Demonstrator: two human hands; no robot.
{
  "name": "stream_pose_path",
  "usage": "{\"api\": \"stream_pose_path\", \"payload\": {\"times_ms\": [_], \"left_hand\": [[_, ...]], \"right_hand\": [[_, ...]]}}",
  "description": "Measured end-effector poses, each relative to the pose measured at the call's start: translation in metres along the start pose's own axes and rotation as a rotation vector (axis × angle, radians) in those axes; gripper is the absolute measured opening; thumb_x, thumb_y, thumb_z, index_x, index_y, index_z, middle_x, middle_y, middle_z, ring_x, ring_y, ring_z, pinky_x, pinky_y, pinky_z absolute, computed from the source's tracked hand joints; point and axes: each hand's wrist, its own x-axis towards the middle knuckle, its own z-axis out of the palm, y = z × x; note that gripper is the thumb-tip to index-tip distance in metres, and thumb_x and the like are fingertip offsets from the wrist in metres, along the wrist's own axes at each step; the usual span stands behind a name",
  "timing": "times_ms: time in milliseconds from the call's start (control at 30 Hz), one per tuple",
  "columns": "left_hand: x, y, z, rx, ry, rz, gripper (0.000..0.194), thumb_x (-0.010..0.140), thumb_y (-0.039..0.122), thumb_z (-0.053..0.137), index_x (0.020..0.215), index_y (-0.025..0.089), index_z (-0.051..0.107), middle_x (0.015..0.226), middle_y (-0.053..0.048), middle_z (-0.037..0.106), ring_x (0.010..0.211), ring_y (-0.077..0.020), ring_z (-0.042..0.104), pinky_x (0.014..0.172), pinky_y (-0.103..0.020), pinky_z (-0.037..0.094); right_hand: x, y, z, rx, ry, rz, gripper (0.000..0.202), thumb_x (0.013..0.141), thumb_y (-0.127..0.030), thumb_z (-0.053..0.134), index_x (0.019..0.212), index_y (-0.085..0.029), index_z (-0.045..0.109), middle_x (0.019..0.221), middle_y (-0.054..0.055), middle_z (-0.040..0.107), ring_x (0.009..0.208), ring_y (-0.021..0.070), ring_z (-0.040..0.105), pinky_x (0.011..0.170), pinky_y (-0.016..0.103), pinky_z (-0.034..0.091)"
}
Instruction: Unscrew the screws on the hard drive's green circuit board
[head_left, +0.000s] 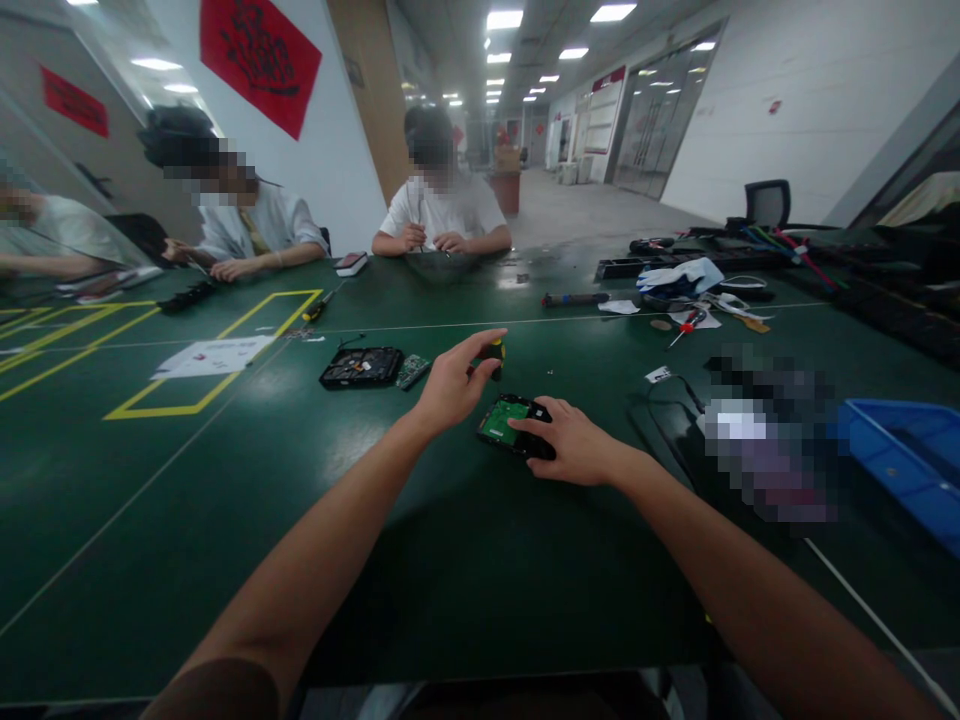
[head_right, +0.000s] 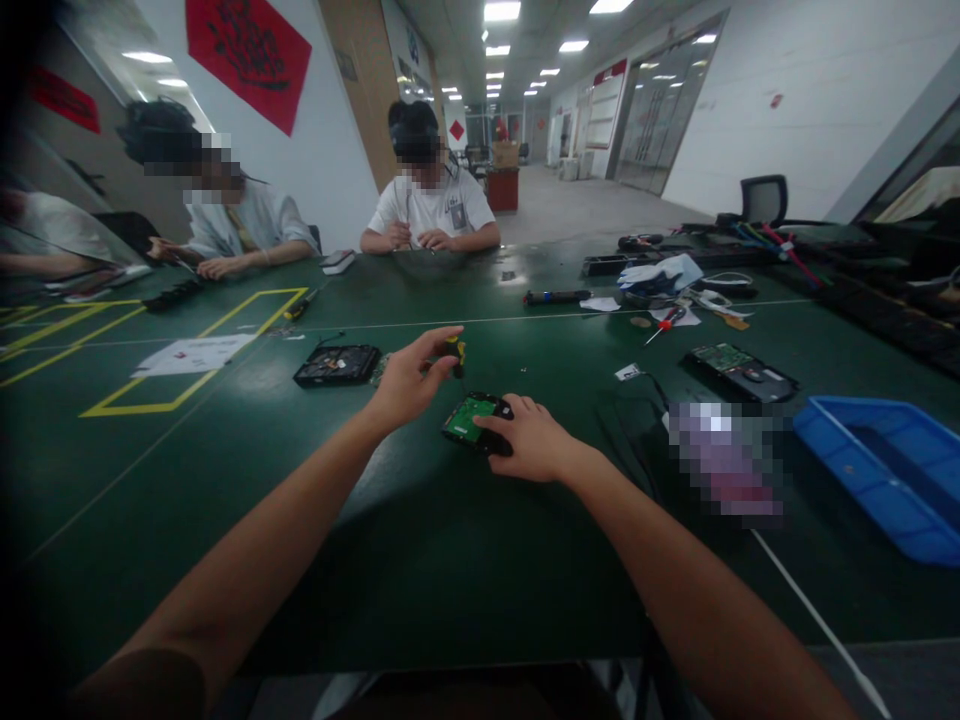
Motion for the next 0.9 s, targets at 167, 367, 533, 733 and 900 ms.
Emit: {"api": "stream_pose_path", "payload": {"times_ms": [167,367,533,733,900], "left_hand": [[-0.0011,-0.0026,-0.0014,-0.036,-0.054,0.0,0.044,0.102,0.017,0.05,0.145,0.024,0.054,0.126,-0.007,0.07,0.071,-0.01,0.069,0.07,-0.027,0.061],[-0.0001,-0.0019,-0.0006,-0.004,0.011,0.014,0.038,0.099,0.021,0.06,0.137,0.024,0.062,0.121,-0.007,0.071,0.09,-0.0154,0.069,0.072,-0.027,0.06],[0.0007,0.001,-0.0024,0.047,0.056,0.022,0.038,0.096,0.024,0.068,0.134,0.025,0.064,0.113,-0.006,0.071,0.096,-0.0172,0.068,0.076,-0.029,0.06],[0.0007,0.0025,-0.0026,0.049,0.073,0.01,0.036,0.095,0.023,0.07,0.13,0.023,0.065,0.115,-0.007,0.071,0.096,-0.0175,0.07,0.074,-0.028,0.06],[0.0,0.0015,-0.0007,0.06,0.131,-0.026,0.034,0.089,0.029,0.078,0.12,0.02,0.067,0.111,-0.007,0.07,0.093,-0.0179,0.07,0.072,-0.027,0.061]], "right_hand": [[0.0004,0.0006,0.0016,-0.006,0.01,-0.012,0.074,0.087,-0.055,0.069,0.155,-0.037,0.046,0.158,0.015,0.034,0.142,0.0439,0.037,0.112,0.063,0.035],[0.001,0.0017,0.0029,-0.006,0.018,-0.009,0.074,0.086,-0.055,0.069,0.155,-0.037,0.047,0.158,0.015,0.035,0.141,0.0437,0.038,0.112,0.063,0.035],[0.0004,0.0018,0.0019,0.001,0.012,-0.022,0.074,0.087,-0.056,0.068,0.155,-0.037,0.047,0.158,0.014,0.035,0.141,0.0435,0.038,0.112,0.063,0.034],[-0.0002,0.0,-0.0006,0.006,0.005,-0.006,0.074,0.087,-0.056,0.068,0.155,-0.037,0.047,0.158,0.014,0.034,0.142,0.0439,0.037,0.112,0.062,0.035],[-0.0002,0.0002,-0.0008,0.006,-0.002,-0.002,0.074,0.087,-0.057,0.067,0.155,-0.037,0.047,0.158,0.014,0.033,0.141,0.0441,0.038,0.112,0.062,0.035]]}}
